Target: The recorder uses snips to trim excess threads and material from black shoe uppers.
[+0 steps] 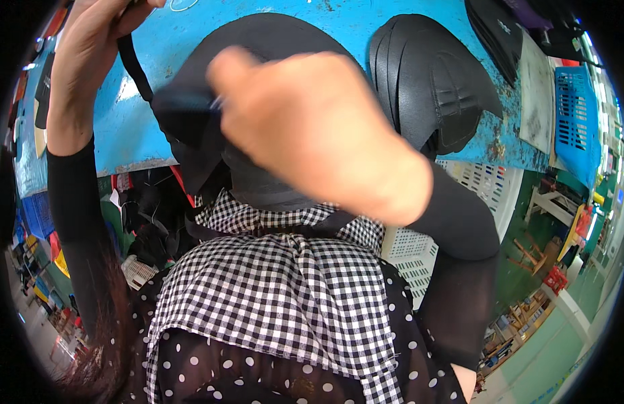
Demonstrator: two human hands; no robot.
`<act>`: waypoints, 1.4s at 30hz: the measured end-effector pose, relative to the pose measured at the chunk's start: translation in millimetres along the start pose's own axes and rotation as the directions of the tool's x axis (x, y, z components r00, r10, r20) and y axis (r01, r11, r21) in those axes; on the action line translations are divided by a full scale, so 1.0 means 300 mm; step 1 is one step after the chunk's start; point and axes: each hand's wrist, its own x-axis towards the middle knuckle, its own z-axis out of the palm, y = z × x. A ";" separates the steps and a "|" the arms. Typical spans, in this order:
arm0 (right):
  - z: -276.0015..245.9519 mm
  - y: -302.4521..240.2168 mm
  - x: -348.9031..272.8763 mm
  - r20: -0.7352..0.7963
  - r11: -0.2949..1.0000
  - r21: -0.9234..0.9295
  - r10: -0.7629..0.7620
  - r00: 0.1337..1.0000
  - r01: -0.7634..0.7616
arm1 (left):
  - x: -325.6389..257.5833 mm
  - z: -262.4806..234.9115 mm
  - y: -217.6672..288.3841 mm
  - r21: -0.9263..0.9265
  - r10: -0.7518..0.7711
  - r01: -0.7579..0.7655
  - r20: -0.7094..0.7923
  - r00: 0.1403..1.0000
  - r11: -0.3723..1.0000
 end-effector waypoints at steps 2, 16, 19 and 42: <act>-0.052 0.075 -0.020 -0.183 0.938 0.325 0.184 0.966 -0.117 | -0.041 -0.024 -0.014 0.040 0.035 -0.030 -0.129 0.991 0.999; -0.274 0.540 -0.669 -0.175 0.248 0.956 0.910 0.376 -0.154 | 0.016 0.101 0.070 0.273 -0.169 -0.066 0.746 0.644 0.960; -0.253 0.424 -0.525 -0.127 0.264 0.931 0.882 0.455 -0.253 | 0.086 0.097 0.011 0.206 -0.178 0.012 0.813 0.555 0.978; -0.114 0.162 -0.060 0.257 0.996 0.085 -0.059 0.965 0.039 | 0.129 0.142 0.040 0.601 -0.520 0.029 0.665 0.536 0.799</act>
